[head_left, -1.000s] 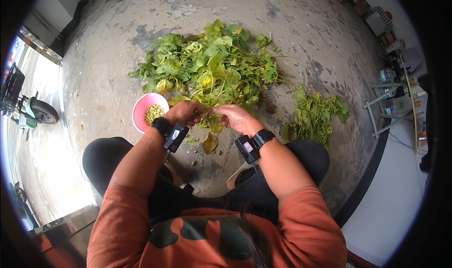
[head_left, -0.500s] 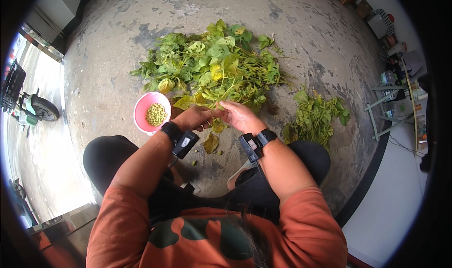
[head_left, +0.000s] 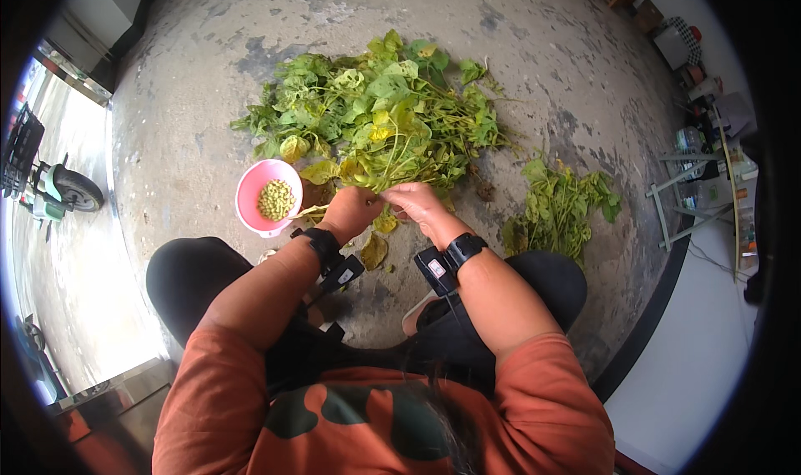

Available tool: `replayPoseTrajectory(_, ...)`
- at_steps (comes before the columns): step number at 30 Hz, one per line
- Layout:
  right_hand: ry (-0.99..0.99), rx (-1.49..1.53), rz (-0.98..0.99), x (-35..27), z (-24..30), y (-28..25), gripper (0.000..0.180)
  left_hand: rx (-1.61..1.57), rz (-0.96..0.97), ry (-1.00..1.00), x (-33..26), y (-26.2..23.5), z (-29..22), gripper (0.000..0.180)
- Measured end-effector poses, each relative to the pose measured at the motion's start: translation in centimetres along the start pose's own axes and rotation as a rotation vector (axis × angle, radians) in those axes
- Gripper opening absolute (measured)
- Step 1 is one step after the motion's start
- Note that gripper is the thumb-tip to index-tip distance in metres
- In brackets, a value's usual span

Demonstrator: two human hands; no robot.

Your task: The person sits on a low stool and shells green vegetables by hand, placing the shelled contents into a pink bowl and discarding the stems and leaves onto the floor. The person handles the vegetables one at a time, repeatedly picking, shelling, and discarding.

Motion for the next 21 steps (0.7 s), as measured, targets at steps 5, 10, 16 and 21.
replayPoseTrajectory(5, 0.041, -0.128, -0.016, 0.8, -0.2, -0.7, 0.019, 0.160, 0.057, 0.104, 0.0, 0.1, -0.3, 0.029)
replayPoseTrajectory(10, 0.093, -0.034, -0.041, 0.5, -0.7, -0.4, 0.020, 0.107, 0.037, 0.168, 0.1, 0.4, -0.5, 0.027)
replayPoseTrajectory(16, 0.113, 0.224, -0.039, 0.0, -0.9, -0.1, 0.018, 0.036, 0.027, 0.157, 0.1, 0.1, -1.2, 0.024)
replayPoseTrajectory(21, 0.091, 0.327, 0.054, 0.0, -1.1, -0.5, 0.014, -0.090, -0.005, 0.145, 0.3, -0.5, -1.2, 0.031)
Point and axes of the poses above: each hand's wrist, its own x-axis towards the middle knuckle, its own y-axis out of the palm, z = x × y, the point moved 2 cm from there along x, towards the middle knuckle, and after that the axes turned 15 degrees about y, right-handed, at the moved point
